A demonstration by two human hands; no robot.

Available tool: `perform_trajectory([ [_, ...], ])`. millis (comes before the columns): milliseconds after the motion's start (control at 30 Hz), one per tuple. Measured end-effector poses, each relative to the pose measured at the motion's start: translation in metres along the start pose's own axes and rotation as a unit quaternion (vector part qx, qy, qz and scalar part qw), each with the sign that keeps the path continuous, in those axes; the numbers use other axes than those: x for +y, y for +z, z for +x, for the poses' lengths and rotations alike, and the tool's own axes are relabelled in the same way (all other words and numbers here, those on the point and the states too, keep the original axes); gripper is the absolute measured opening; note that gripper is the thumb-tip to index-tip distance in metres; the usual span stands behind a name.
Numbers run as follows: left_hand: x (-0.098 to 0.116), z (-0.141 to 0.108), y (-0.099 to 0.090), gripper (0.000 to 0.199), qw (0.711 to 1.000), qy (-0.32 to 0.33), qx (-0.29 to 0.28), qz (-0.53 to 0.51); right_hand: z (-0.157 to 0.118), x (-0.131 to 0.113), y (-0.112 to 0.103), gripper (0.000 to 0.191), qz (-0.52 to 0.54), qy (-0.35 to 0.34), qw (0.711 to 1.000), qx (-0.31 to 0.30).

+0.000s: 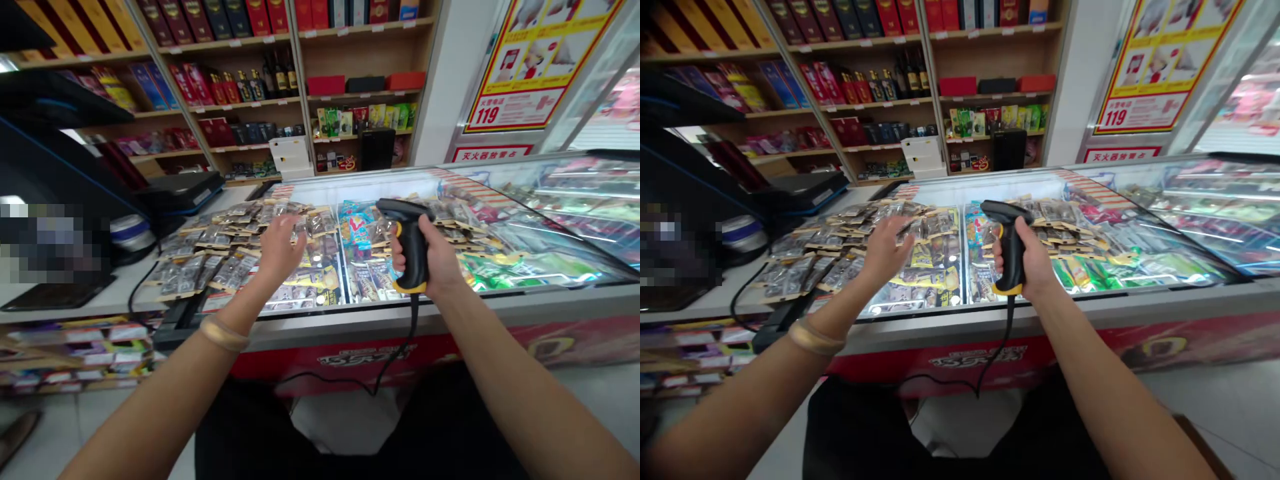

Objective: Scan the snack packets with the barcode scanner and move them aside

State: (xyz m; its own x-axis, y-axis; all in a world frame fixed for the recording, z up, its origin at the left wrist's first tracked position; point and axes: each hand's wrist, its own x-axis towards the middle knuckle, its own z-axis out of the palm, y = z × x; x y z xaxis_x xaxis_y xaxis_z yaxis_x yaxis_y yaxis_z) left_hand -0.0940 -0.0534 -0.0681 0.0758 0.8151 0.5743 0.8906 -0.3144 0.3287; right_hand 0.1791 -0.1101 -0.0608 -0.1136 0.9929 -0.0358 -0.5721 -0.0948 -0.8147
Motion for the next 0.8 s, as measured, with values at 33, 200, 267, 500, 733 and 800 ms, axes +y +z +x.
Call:
perform_trajectory([
  [33,-0.016,-0.005,-0.010,0.042,1.000,-0.020,0.000,0.024,0.003,0.011,0.011,0.045,0.002,0.023,1.000,-0.005],
  [200,-0.062,-0.034,-0.052,0.043,0.968,-0.119,-0.058,0.211,0.009,0.051,0.044,0.041,-0.007,0.118,0.993,-0.021],
  [267,-0.067,-0.045,-0.061,0.045,0.948,-0.132,-0.089,0.274,0.008,0.058,0.048,0.041,-0.017,0.129,0.991,-0.023],
  [500,-0.059,-0.057,-0.061,0.043,0.931,-0.106,-0.141,0.318,0.007,0.061,0.045,0.041,-0.037,0.135,0.990,0.000],
  [733,-0.049,-0.056,-0.059,0.046,0.933,-0.075,-0.229,0.266,0.008,0.060,0.041,0.040,-0.030,0.129,0.991,0.003],
  [800,-0.052,-0.054,-0.058,0.044,0.942,-0.072,-0.238,0.227,0.008,0.061,0.041,0.039,-0.027,0.129,0.991,0.003],
])
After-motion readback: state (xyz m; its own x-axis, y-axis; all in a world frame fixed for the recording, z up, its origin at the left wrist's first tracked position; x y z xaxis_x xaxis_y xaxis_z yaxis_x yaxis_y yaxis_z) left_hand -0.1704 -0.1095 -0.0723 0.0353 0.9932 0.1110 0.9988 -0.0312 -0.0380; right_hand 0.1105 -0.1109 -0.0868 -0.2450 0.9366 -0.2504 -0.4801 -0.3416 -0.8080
